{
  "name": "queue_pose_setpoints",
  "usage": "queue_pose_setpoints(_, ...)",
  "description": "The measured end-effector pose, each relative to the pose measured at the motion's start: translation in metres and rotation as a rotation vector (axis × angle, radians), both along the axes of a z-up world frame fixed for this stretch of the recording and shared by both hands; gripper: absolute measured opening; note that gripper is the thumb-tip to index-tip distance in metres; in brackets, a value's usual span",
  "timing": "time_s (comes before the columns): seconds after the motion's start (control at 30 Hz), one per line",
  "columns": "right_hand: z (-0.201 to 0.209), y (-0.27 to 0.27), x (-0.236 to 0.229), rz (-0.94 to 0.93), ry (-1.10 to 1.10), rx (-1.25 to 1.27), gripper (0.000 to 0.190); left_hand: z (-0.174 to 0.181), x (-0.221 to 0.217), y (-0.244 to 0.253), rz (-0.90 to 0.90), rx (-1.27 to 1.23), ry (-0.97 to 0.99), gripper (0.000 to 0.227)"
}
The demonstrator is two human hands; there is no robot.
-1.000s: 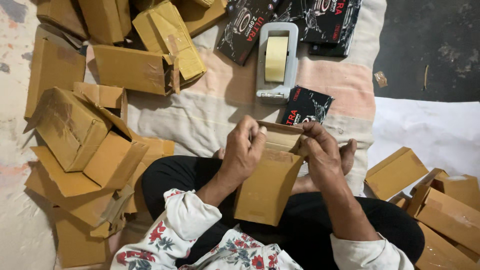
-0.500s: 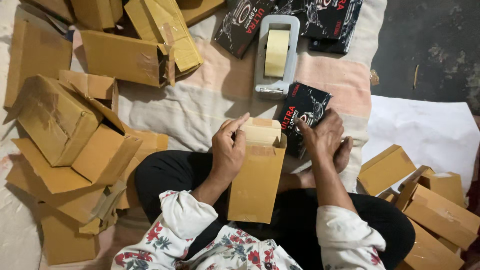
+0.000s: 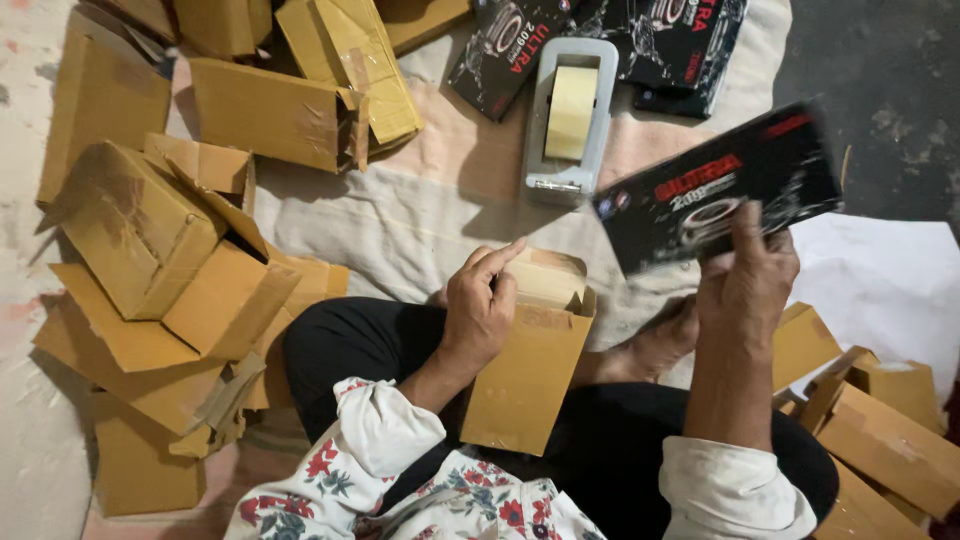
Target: The person sits on the floor and repeatedly opens small product boxes, removes the inner packaging containing a smartwatch and accessories, places the product into a plain cardboard shipping box, and seals it with tape. The process is repeated for multiple units.
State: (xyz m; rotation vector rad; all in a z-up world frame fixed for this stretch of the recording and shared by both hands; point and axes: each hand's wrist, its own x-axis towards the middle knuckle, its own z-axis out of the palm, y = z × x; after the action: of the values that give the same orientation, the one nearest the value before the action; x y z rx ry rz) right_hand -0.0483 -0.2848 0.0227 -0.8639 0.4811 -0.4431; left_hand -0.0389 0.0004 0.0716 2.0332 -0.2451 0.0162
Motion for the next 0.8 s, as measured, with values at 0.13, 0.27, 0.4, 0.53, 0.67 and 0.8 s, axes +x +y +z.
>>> queue_pose_setpoints(0.13, 0.02, 0.029, -0.001, 0.036, -0.133, 0.153, 0.022, 0.0, 0.002, -0.008, -0.054, -0.078, -0.096, 0.033)
queue_pose_setpoints(0.27, 0.008, 0.058, -0.003, 0.168, -0.11, 0.158, 0.02, 0.002, 0.0, -0.009, 0.001, -0.097, 0.034, 0.031)
queue_pose_setpoints(0.4, 0.005, 0.047, -0.005, 0.286, -0.016, 0.045, 0.022, 0.002, 0.0, -0.011, 0.004, -0.162, 0.028, 0.035)
queue_pose_setpoints(0.53, 0.015, 0.033, -0.002, 0.42, -0.026, -0.058, 0.025, -0.002, -0.001, -0.011, -0.034, -0.209, -0.072, 0.033)
queue_pose_setpoints(0.67, 0.023, 0.033, -0.003, 0.493, 0.08, -0.165, 0.031, -0.012, -0.008, -0.013, -0.026, -0.243, 0.1, 0.026)
queue_pose_setpoints(0.8, 0.031, 0.038, -0.004, 0.561, 0.117, -0.303, 0.059, -0.02, -0.014, -0.012, -0.008, -0.202, 0.155, 0.025)
